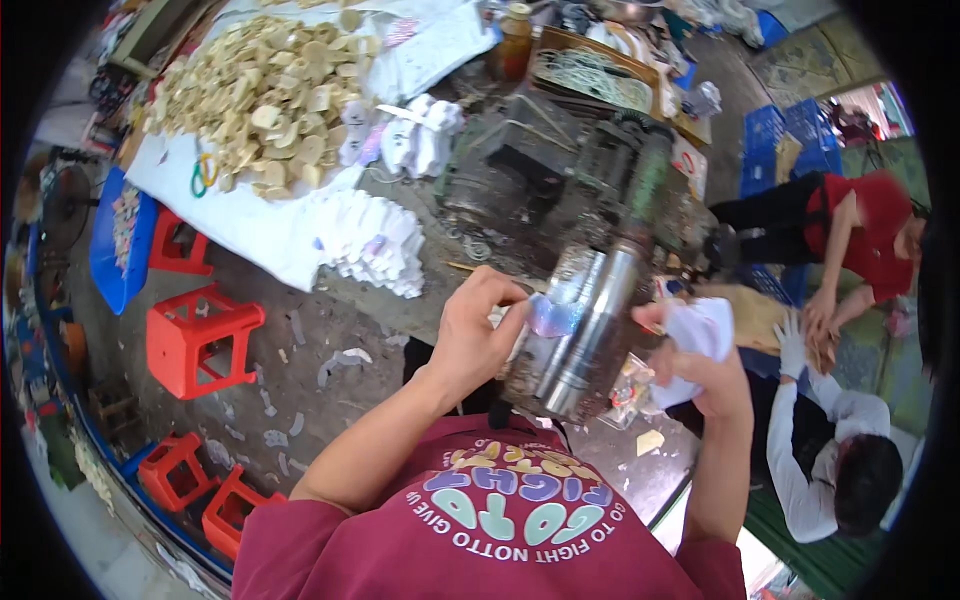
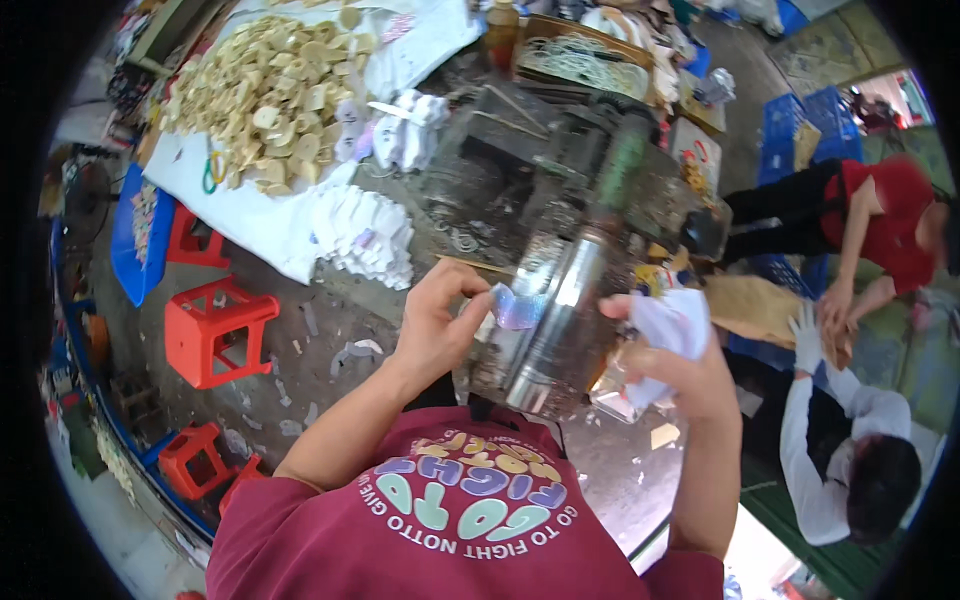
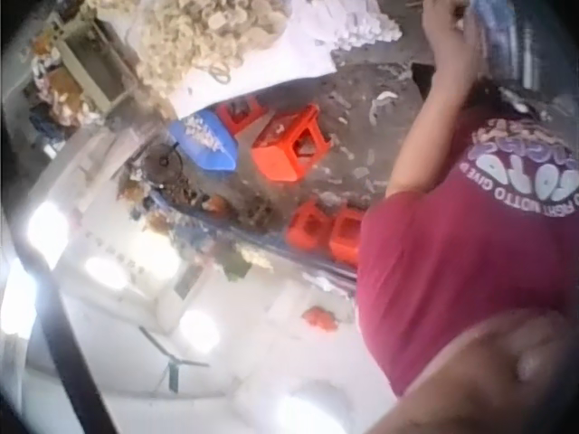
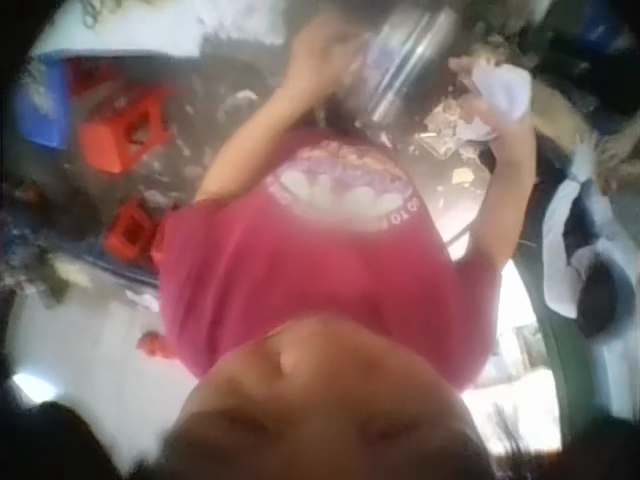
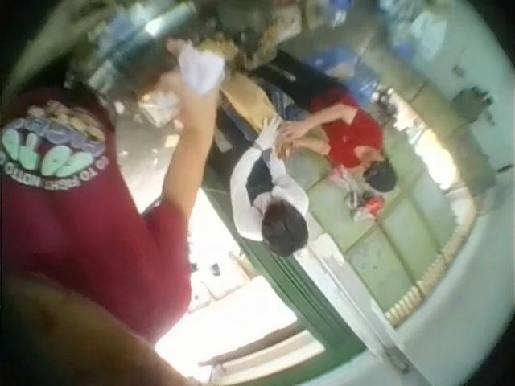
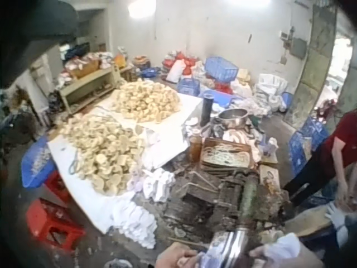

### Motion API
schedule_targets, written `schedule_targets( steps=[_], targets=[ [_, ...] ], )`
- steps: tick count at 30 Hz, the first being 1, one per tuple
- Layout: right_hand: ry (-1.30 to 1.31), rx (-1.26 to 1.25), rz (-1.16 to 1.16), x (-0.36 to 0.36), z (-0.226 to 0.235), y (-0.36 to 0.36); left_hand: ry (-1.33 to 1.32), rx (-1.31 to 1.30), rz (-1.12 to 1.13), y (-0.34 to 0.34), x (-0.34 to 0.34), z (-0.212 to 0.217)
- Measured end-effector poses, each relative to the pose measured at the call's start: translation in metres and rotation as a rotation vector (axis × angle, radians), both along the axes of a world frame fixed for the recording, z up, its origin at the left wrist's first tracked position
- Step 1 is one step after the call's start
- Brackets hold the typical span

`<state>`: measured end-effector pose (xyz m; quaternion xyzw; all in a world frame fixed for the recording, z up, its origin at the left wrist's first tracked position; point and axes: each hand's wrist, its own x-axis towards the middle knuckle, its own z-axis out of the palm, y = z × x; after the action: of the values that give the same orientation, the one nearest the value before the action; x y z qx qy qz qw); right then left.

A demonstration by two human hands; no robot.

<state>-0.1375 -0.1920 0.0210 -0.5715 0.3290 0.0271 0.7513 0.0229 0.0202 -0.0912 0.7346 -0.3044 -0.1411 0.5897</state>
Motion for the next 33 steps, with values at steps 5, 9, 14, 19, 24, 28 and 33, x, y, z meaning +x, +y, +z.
schedule_targets(
  steps=[5, 9, 14, 19, 24, 28, 33],
  targets=[
    [-0.018, 0.049, -0.059, -0.009, 0.000, 0.004, -0.052, 0.225, 0.451, 0.071, 0.095, -0.038],
    [-0.046, 0.009, 0.004, 0.000, 0.001, 0.016, -0.749, 0.526, 0.620, 0.167, 0.204, -0.087],
    [-0.138, 0.103, -0.025, 0.008, 0.001, 0.027, -0.675, 0.805, 0.289, 0.193, 0.198, -0.133],
    [-0.008, -0.022, -0.128, 0.026, 0.011, 0.044, -0.760, 0.609, 0.586, 0.147, 0.133, -0.103],
    [-0.072, -0.216, 0.113, 0.043, 0.020, 0.064, 0.614, -0.127, -0.136, 0.028, 0.025, 0.043],
    [-0.159, -0.075, 0.102, 0.040, 0.026, 0.074, 0.911, -0.270, -0.495, -0.005, -0.005, 0.090],
    [-0.290, 0.093, 0.183, 0.025, 0.014, 0.064, 1.006, -0.300, -0.612, -0.009, -0.012, 0.098]
  ],
)
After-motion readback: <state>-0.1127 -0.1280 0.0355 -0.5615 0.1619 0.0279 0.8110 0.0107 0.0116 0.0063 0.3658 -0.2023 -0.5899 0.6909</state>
